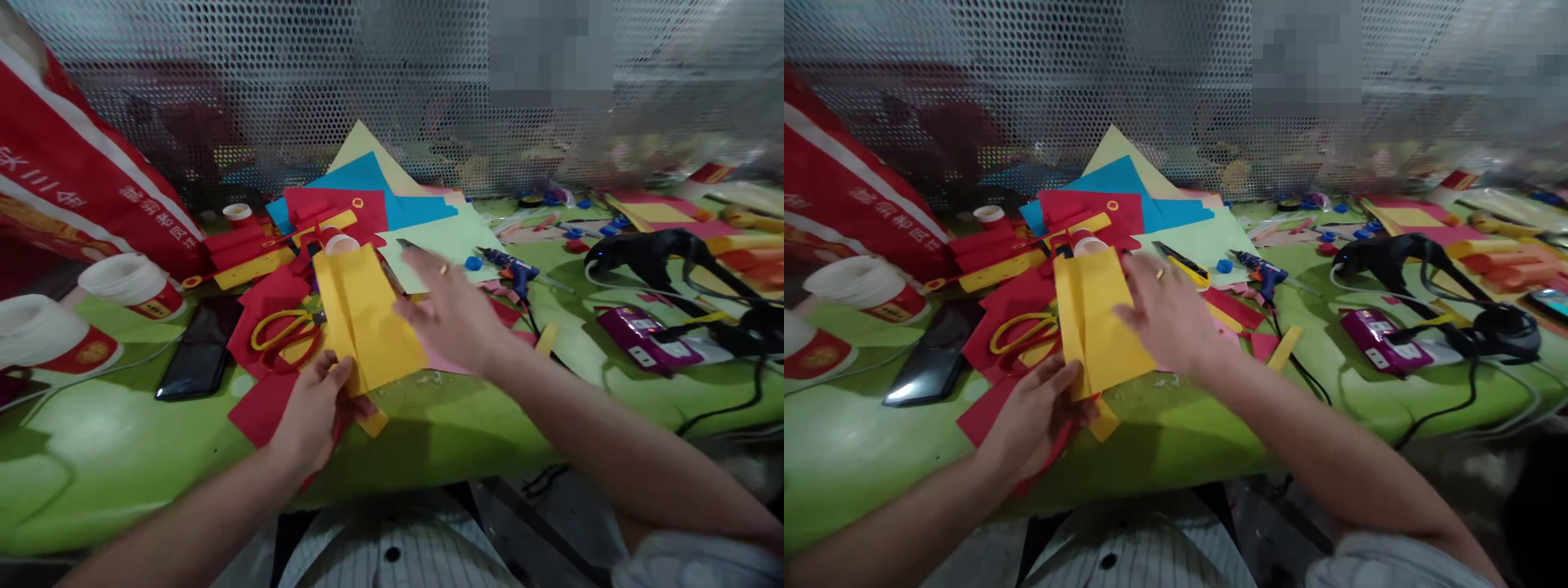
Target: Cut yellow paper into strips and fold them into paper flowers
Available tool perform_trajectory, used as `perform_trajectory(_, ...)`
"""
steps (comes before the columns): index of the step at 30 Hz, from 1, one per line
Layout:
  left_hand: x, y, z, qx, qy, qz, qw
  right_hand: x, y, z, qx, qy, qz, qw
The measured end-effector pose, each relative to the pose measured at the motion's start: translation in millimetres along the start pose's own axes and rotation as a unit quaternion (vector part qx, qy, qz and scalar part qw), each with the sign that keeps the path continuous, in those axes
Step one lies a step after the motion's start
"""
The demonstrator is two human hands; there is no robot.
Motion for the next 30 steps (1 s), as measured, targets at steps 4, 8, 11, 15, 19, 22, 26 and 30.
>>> perform_trajectory(4, 2, -15, 21, 0.063, 0.043, 0.030, 0.997, 32, -58, 32, -0.009, 0.131, 0.164, 0.978)
perform_trajectory(8, 14, -23, 22, -0.070, 0.156, 0.213, 0.962, 40, -81, 16, 0.016, 0.230, 0.244, 0.942)
perform_trajectory(11, 18, -18, -6, -0.412, 0.027, 0.275, 0.868, 40, -76, -8, 0.052, 0.290, 0.264, 0.918)
perform_trajectory(15, 10, -23, -29, -0.675, -0.276, 0.311, 0.610, 43, -68, -38, 0.074, 0.295, 0.279, 0.911)
perform_trajectory(19, -14, -24, -10, -0.729, -0.347, 0.345, 0.479, 26, -50, -67, -0.018, 0.249, 0.221, 0.943)
perform_trajectory(22, -21, -21, 1, -0.738, -0.342, 0.350, 0.464, -12, -24, -101, -0.014, 0.056, 0.091, 0.994)
perform_trajectory(26, -20, -17, 0, -0.759, -0.300, 0.350, 0.460, -61, -12, -134, 0.088, -0.157, 0.064, 0.982)
perform_trajectory(30, -19, -12, -8, -0.784, -0.248, 0.337, 0.459, -88, -25, -143, 0.126, -0.182, 0.126, 0.967)
Point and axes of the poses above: each hand's wrist, its own x-axis away from the middle knuckle, its own y-axis out of the back of the hand, z = x × y, the point moved 4 cm from there along -x, towards the middle knuckle, and after that the axes turned 15 degrees about z, right-handed, at the moved point
